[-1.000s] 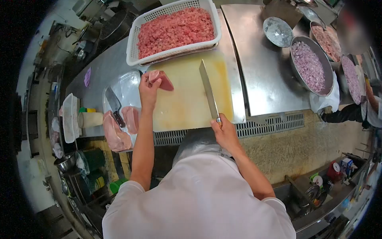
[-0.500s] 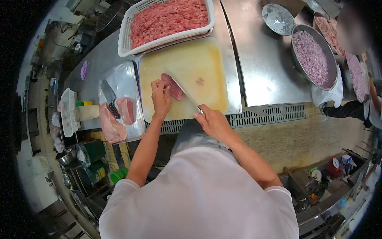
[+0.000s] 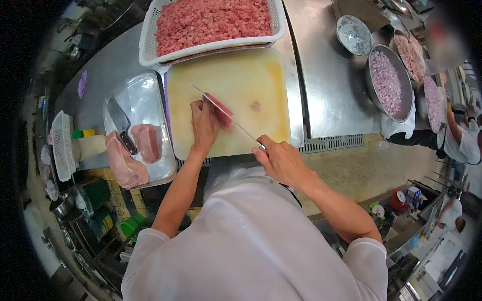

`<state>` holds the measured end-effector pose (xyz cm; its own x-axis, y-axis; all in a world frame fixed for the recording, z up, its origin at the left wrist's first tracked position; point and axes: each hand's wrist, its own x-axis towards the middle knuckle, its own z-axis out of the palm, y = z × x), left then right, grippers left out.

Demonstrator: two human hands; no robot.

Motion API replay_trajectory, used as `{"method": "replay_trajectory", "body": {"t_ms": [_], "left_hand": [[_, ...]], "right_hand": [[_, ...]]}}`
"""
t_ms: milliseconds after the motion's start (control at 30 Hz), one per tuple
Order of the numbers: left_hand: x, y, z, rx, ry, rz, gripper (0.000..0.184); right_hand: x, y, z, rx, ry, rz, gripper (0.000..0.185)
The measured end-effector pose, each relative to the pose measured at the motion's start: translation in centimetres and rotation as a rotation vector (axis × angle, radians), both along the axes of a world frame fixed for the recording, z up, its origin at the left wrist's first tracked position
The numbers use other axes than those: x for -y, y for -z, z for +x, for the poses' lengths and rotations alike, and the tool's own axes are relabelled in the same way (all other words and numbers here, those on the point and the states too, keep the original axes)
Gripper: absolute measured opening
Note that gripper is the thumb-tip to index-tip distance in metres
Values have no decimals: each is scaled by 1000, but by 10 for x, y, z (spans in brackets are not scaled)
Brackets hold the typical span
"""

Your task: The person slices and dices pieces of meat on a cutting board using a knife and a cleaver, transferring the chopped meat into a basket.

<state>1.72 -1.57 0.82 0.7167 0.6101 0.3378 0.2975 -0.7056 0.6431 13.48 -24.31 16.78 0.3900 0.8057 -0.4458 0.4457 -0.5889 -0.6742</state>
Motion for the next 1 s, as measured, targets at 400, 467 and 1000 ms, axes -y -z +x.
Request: {"method": "replay_trajectory", "body": {"t_ms": [400,467,1000], "left_hand": [[-1,11,0,93,-11,-52,23],[-3,17,2,109,-1,-40,21],[-2,19,-1,126,12,-101,24]], "right_hand": [[-81,51,10,38,-38,90,36],[-54,20,4,-25,-44,-31,36],[-51,0,-16,-9,38,-75,31]]}}
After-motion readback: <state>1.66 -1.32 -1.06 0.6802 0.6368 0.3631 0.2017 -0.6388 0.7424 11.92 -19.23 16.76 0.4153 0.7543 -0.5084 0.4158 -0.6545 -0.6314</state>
